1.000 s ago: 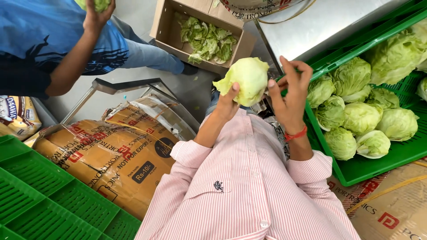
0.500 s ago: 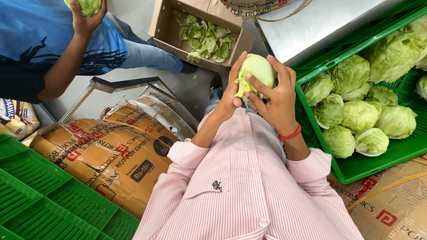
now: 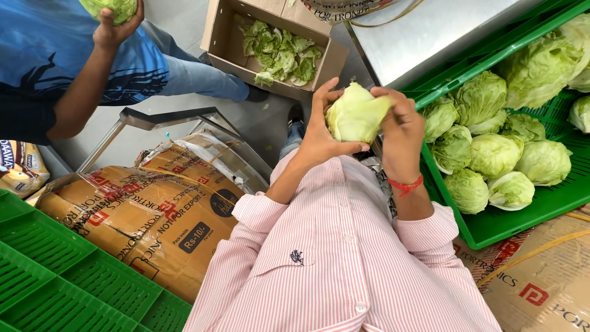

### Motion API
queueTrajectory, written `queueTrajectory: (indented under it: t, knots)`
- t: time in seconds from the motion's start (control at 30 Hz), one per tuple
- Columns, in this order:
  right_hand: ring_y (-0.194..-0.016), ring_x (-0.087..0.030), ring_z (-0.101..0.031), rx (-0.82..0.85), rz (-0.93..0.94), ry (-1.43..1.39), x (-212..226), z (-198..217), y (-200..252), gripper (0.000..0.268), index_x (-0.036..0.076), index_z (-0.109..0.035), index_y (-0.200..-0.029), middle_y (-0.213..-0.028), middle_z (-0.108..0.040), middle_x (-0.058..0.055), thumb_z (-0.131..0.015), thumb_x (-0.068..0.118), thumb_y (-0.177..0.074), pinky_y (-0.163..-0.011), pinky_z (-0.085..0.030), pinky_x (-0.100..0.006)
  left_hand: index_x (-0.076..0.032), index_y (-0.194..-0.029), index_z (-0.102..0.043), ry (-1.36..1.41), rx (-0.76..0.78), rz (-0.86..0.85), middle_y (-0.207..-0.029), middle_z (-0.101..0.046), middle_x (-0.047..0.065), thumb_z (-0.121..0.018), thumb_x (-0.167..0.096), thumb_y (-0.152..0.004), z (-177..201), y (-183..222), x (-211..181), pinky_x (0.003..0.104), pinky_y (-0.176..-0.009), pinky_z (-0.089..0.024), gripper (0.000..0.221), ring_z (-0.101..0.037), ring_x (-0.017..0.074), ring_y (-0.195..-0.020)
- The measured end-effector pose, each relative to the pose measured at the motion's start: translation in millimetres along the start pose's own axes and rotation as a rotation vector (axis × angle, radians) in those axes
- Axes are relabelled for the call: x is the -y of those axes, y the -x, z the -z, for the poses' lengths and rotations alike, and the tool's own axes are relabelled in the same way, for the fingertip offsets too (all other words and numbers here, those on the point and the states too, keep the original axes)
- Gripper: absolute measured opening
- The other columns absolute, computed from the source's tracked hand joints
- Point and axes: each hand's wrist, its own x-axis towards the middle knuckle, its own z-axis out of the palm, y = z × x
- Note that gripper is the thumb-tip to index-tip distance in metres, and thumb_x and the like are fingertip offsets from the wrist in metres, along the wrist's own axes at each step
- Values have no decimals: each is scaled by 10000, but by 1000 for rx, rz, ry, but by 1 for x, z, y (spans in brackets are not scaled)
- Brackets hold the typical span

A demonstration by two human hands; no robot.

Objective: Removing outer leaves from lettuce heads and sorting them into a green plastic crate.

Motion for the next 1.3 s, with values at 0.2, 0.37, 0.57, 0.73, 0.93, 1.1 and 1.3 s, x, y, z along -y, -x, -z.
queueTrajectory:
  t: [0.2, 0.37, 0.57, 0.73, 0.93, 1.1, 1.3]
  knots:
    - [-814, -98, -583, -383, -146, -672, -40, 23, -10, 84, 7, -650, -1177, -1037, -696, -28, -586, 18, -1123, -734, -459, -257, -129, -1595, -309, 202, 41, 42, -1448, -506, 138, -1046, -255, -558, 6, 1, 14, 387, -1214, -418, 1278, -522, 270, -1380]
    - [-735, -125, -537, -199, -337, -1167, -32, 31, -10, 153, 47, -597, -1166, -844, -579, -6, -463, 88, -1105, -727, -465, -288, -143, -1604, -307, 683, 90, 171, -1493, -502, 118, -998, -464, -605, 3, 2, 11, 465, -1137, -488, 1257, -534, 297, -1381]
    - [-548, -74, -298, 62, -388, -1138, -18, 33, 4, 253, 79, -582, -1120, -679, -330, 43, -385, 238, -1123, -536, -287, -252, -160, -1587, -290, 1037, 125, 238, -1519, -481, 117, -903, -580, -709, 7, 6, 23, 585, -1033, -544, 1150, -543, 325, -1361]
    - [-529, -85, -235, 229, -426, -1028, 10, 31, 16, 327, 75, -591, -1087, -655, -292, 58, -391, 333, -1085, -463, -236, -261, -138, -1614, -280, 944, -18, 209, -1548, -462, 113, -882, -591, -752, 5, 4, 44, 545, -1120, -514, 1145, -513, 304, -1417]
    - [-490, -56, -330, 80, -271, -825, -17, 30, 19, 680, -10, -622, -1033, -612, -409, 30, -314, 583, -1159, -488, -285, -250, -184, -1564, -232, 841, -123, 296, -1508, -425, 84, -844, -680, -666, 16, 2, 28, 515, -1056, -530, 1194, -503, 284, -1370]
    - [-949, -127, -637, 102, -117, -251, -19, 4, -10, 440, 15, -587, -1311, -1088, -674, -39, -559, 396, -1094, -844, -509, -266, -85, -1611, -294, 467, -333, 32, -1533, -450, 114, -861, -693, -731, 13, 2, 43, 392, -1198, -438, 1210, -490, 245, -1426]
    - [-1028, -209, -664, 248, -39, 315, -62, -40, -80, 410, 17, -579, -1363, -1217, -691, -146, -659, 225, -1019, -886, -509, -309, -106, -1612, -283, 252, -330, -72, -1468, -487, 108, -947, -489, -705, 27, 14, 12, 387, -1178, -492, 1187, -552, 242, -1368]
